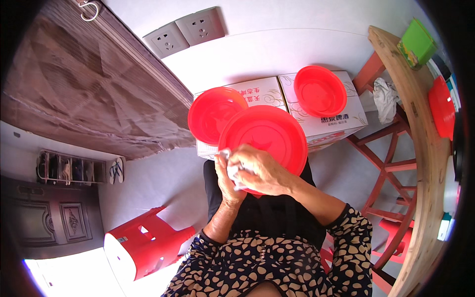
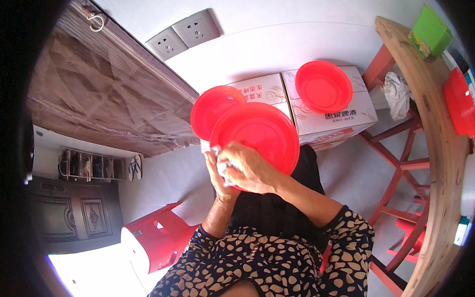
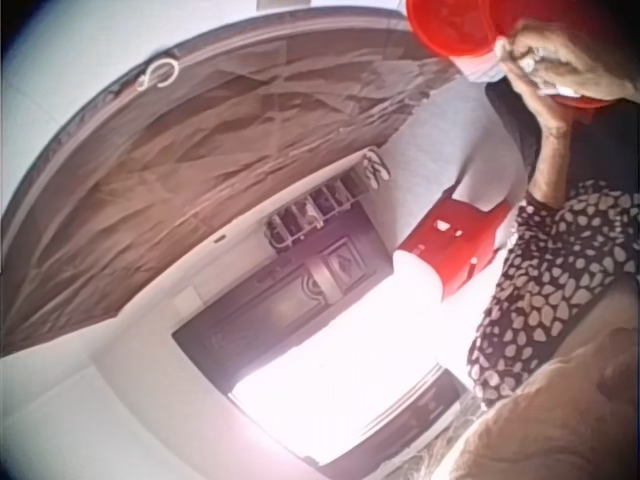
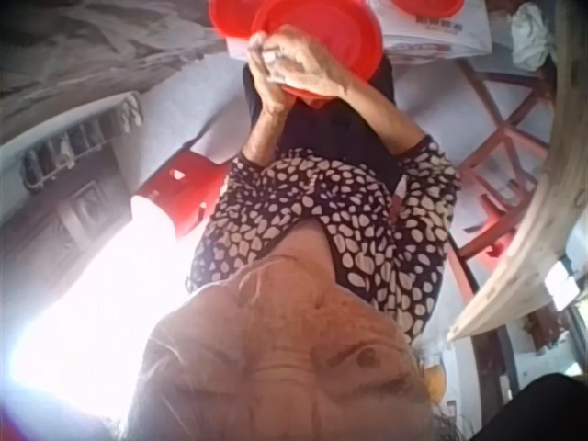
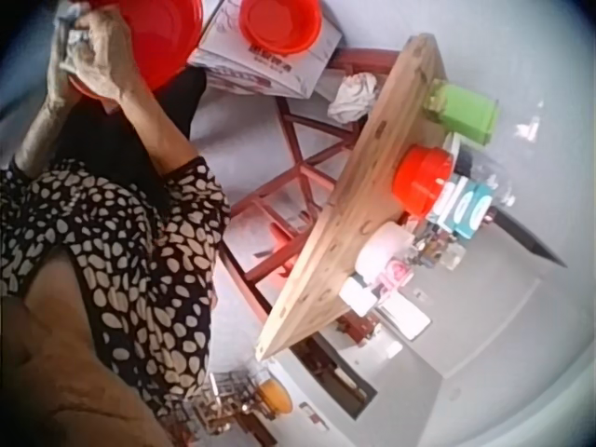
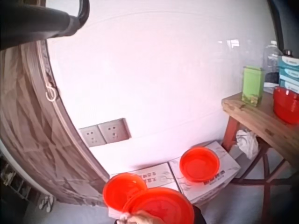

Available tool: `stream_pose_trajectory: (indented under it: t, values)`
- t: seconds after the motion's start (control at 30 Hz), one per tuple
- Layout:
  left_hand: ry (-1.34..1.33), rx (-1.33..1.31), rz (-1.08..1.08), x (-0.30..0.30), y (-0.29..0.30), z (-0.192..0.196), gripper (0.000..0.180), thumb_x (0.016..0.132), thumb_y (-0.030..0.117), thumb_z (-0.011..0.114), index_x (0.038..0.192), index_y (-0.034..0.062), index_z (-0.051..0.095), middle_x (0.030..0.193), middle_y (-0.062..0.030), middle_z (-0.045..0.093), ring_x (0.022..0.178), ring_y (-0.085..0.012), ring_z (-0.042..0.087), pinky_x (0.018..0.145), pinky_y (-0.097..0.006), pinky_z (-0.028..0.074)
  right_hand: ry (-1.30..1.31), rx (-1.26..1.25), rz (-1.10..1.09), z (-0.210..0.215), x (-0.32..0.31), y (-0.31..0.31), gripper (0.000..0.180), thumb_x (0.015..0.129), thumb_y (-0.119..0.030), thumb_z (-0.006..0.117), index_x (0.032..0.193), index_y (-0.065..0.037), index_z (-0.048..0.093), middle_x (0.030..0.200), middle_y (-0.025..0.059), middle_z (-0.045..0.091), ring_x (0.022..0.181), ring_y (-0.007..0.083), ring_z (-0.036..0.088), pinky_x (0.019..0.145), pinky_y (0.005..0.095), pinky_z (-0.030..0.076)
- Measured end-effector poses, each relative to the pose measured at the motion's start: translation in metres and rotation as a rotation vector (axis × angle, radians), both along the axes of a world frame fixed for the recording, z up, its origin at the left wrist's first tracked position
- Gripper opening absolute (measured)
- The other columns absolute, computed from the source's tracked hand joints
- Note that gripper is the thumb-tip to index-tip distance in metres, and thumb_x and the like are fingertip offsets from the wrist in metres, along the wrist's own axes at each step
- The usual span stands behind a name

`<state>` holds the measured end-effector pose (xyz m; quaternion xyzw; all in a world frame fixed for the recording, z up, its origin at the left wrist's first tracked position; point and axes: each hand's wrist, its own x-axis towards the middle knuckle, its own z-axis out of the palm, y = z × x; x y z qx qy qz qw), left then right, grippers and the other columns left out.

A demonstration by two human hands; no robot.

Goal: The person wipes the interior and exterior surfaces of red plastic plates using a white cloth. They handle the plates one at a time, rotating them to clean all sides, and place them back on a stack of boxes on the table.

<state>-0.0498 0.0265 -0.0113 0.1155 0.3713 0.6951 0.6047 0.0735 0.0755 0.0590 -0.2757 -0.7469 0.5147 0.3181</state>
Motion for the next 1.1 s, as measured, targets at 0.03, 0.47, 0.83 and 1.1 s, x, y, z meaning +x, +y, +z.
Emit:
stream_pose_trajectory:
  t: [0.03, 0.47, 0.83, 1.1]
  values:
    - [0.000, 0.002, 0.028, -0.009, 0.001, -0.013, 0.048, 0.096, 0.051, 0.039, 0.116, 0.0092, 0.052, 0.095, -0.0002, 0.057, 0.084, -0.0124, 0.056, 0.074, -0.028, 0.049, -0.049, -0.018, 0.112, 0.008, 0.006, -0.002, 0.015, 0.079, 0.002, 0.057, 0.094, -0.001, 0.055, 0.094, 0.0111, 0.054, 0.087, 0.0222, 0.060, 0.072, 0.0334, 0.053]
    - [0.371, 0.108, -0.189, 0.010, 0.011, 0.046, 0.052, 0.096, 0.030, 0.045, 0.139, 0.0033, 0.033, 0.137, -0.0120, 0.042, 0.124, -0.0264, 0.042, 0.103, -0.039, 0.035, -0.729, 0.919, 0.116, 0.034, 0.080, -0.016, 0.008, 0.075, -0.020, 0.062, 0.077, -0.012, 0.061, 0.072, -0.0016, 0.059, 0.075, 0.0152, 0.057, 0.057, 0.0302, 0.047]
    - [1.575, 0.599, -0.772, 0.036, 0.001, 0.066, 0.033, 0.069, 0.020, 0.077, 0.096, 0.0061, 0.067, 0.087, -0.0064, 0.067, 0.079, -0.0285, 0.065, 0.069, -0.037, 0.052, -0.482, 0.655, 0.144, 0.072, 0.107, -0.003, 0.012, 0.074, -0.011, 0.066, 0.084, -0.012, 0.059, 0.078, 0.0017, 0.055, 0.081, 0.0176, 0.055, 0.065, 0.0332, 0.046]
    - [0.517, 0.196, -0.481, 0.043, 0.007, 0.043, 0.034, 0.078, 0.005, 0.075, 0.109, 0.0053, 0.062, 0.097, 0.0013, 0.063, 0.087, -0.0059, 0.056, 0.076, -0.023, 0.049, -0.062, 0.700, -0.713, 0.049, 0.084, -0.007, 0.038, 0.068, 0.001, 0.074, 0.102, -0.003, 0.059, 0.089, 0.0119, 0.057, 0.080, 0.0265, 0.058, 0.071, 0.0359, 0.047]
